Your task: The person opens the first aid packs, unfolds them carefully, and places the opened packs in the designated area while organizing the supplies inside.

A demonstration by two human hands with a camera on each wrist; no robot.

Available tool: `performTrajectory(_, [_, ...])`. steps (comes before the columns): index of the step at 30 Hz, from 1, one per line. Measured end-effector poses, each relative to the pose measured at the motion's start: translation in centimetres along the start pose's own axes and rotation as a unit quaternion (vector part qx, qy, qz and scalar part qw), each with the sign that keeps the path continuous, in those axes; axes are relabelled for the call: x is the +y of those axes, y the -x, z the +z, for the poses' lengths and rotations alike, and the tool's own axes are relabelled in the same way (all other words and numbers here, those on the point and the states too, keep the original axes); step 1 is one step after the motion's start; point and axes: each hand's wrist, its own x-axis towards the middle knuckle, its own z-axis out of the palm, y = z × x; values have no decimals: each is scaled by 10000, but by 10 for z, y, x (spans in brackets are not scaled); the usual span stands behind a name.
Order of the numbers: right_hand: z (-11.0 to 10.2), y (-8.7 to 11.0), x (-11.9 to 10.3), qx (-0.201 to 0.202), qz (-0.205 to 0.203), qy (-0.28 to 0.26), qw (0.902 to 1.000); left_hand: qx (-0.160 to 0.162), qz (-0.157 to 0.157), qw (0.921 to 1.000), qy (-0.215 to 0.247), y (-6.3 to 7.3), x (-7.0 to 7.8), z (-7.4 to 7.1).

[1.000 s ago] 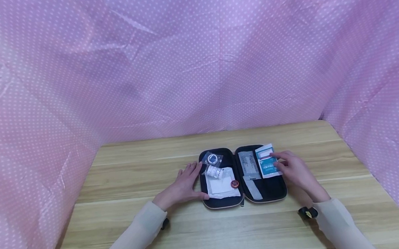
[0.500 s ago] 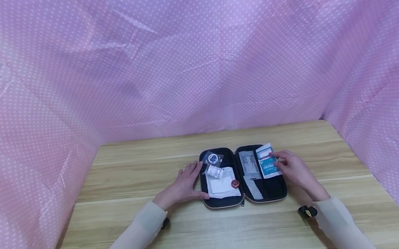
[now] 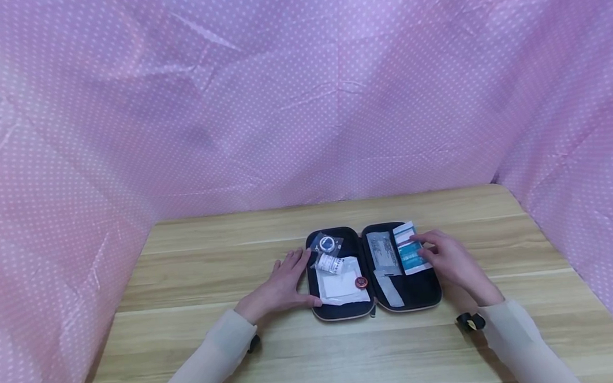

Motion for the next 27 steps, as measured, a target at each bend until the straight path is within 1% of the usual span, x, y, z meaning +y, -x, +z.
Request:
performTrajectory(5, [1, -2, -3, -121, 2, 94, 9999, 6, -7, 10000, -8, 0, 0, 0])
performTrajectory(12, [2, -5, -7, -264, 107, 257, 9993, -11, -28, 10000, 4, 0, 0, 0])
performTrajectory(16, [4, -7, -10, -383, 167, 238, 9988, -16, -42, 10000, 19, 0, 0, 0])
performTrajectory(27, [9, -13, -15, -395, 151, 384, 9984, -47, -67, 10000, 18, 0, 1, -1])
